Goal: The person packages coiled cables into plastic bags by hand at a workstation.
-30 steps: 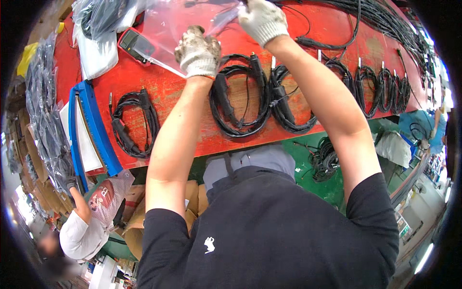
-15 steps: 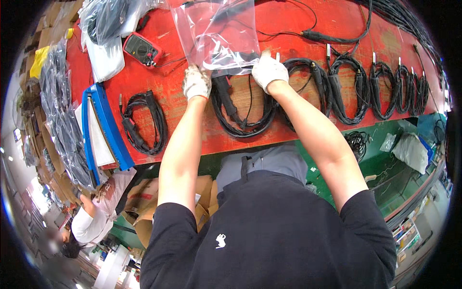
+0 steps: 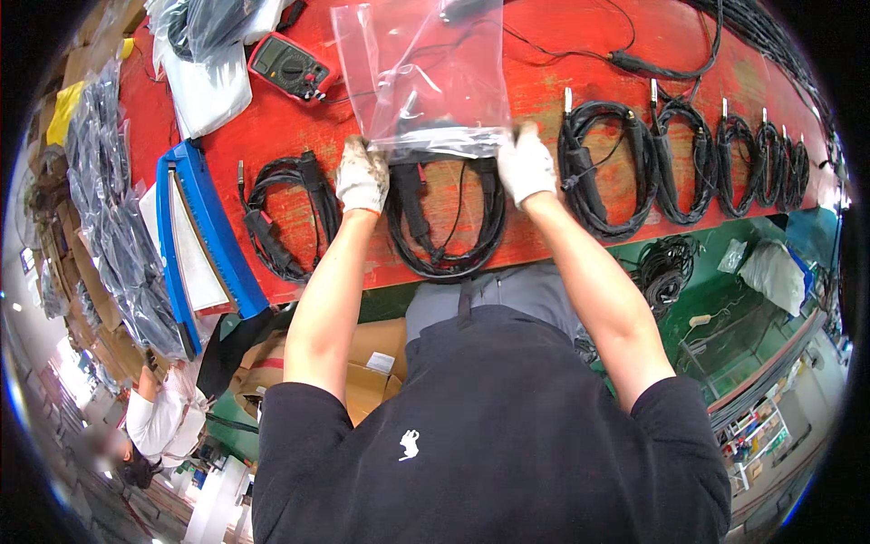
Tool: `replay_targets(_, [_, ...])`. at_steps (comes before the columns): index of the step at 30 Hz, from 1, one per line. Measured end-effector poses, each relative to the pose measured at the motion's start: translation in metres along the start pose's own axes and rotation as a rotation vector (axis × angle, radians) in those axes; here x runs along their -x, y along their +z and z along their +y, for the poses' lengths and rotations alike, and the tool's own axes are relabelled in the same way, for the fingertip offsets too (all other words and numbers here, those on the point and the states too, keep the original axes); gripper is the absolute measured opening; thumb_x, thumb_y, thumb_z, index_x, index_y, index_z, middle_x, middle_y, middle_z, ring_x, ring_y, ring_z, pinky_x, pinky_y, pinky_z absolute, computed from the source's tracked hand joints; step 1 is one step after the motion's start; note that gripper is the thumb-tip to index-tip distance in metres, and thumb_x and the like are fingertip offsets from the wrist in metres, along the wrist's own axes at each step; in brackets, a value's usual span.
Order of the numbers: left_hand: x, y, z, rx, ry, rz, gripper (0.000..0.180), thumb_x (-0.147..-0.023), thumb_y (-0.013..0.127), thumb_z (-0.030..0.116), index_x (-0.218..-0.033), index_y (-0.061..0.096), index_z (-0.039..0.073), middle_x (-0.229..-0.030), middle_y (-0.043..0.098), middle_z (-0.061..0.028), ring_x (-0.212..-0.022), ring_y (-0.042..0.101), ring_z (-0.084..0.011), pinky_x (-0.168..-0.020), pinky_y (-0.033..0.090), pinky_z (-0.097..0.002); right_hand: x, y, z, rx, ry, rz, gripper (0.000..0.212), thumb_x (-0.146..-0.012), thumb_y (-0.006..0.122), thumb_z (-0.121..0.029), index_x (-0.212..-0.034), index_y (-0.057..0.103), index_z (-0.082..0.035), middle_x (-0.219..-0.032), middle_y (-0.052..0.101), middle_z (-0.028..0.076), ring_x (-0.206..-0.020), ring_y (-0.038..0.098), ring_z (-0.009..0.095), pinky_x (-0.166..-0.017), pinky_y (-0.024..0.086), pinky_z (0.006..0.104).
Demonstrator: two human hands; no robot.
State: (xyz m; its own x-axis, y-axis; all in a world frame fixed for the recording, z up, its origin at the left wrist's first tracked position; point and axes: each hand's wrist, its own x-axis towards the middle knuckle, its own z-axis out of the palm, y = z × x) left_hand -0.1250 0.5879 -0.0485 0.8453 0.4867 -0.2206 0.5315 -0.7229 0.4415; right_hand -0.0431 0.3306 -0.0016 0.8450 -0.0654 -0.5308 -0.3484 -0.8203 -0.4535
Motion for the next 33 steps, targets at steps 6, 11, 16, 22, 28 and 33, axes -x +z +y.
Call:
replay_targets(6, [-0.040,-0.026,-0.003,0.076,0.094,-0.018,0.036,-0.092,0.069,0.032,-0.111,0.058,0.004,-0.095,0.069,-0.0228,-0.093,0.068,-0.0435,-0.081,0.052,-0.0483,-0.041,-0.016,0.005,-0.824,0.152,-0.496,0.034,-0.095,0.068,-0.027,-0.119,0.055,-0.006,-0.085,0.059,-0.004,-0.054,0.044,0.001,-0.043,0.031,0.0194])
replay_targets(11, [-0.090,-0.049,-0.020,0.277,0.025,-0.573,0.032,-0.098,0.059,0.033,-0.090,0.065,0.003,-0.065,0.055,-0.0064,-0.052,0.050,-0.0188,-0.047,0.044,-0.0406,-0.047,-0.042,-0.026,-0.600,0.164,-0.500,0.032,-0.096,0.069,-0.023,-0.121,0.055,-0.007,-0.084,0.057,-0.005,-0.054,0.042,-0.001,-0.041,0.027,0.0166])
replay_targets(16, [-0.091,-0.063,0.024,0.853,-0.617,-0.721,0.026,-0.100,0.056,0.027,-0.077,0.052,0.016,-0.059,0.043,0.0054,-0.045,0.037,-0.0100,-0.042,0.031,-0.0263,-0.093,-0.013,-0.012,-1.393,0.335,-0.218,0.032,-0.099,0.044,0.005,-0.130,0.037,0.004,-0.110,0.062,0.024,-0.089,0.070,0.037,-0.082,0.065,0.0442])
replay_targets(22, [-0.100,-0.049,0.021,1.275,-0.717,-0.769,0.015,-0.104,0.055,0.025,-0.091,0.050,0.020,-0.060,0.037,0.0095,-0.045,0.028,-0.0052,-0.041,0.024,-0.0221,-0.089,0.012,-0.018,-1.483,0.186,0.141,0.028,-0.096,0.049,0.006,-0.122,0.040,0.001,-0.106,0.059,0.021,-0.090,0.068,0.033,-0.085,0.064,0.0438])
replay_targets(28, [-0.103,-0.058,0.036,1.300,-0.767,-0.652,0.013,-0.104,0.054,0.023,-0.092,0.051,0.017,-0.062,0.036,0.0085,-0.046,0.030,-0.0059,-0.039,0.024,-0.0223,-0.081,0.019,-0.015,-1.015,0.048,0.364,0.024,-0.095,0.060,-0.003,-0.117,0.050,-0.002,-0.105,0.061,0.015,-0.088,0.068,0.028,-0.082,0.059,0.0344])
replay_targets(33, [-0.095,-0.068,0.063,1.306,-0.580,-0.388,0.022,-0.106,0.042,0.020,-0.099,0.054,0.004,-0.082,0.066,-0.0086,-0.061,0.064,-0.0180,-0.046,0.050,-0.0272,-0.073,0.017,-0.022,-0.297,0.029,0.326,0.045,-0.088,0.071,-0.022,-0.128,0.057,-0.009,-0.102,0.071,0.016,-0.096,0.069,0.031,-0.089,0.053,0.0417])
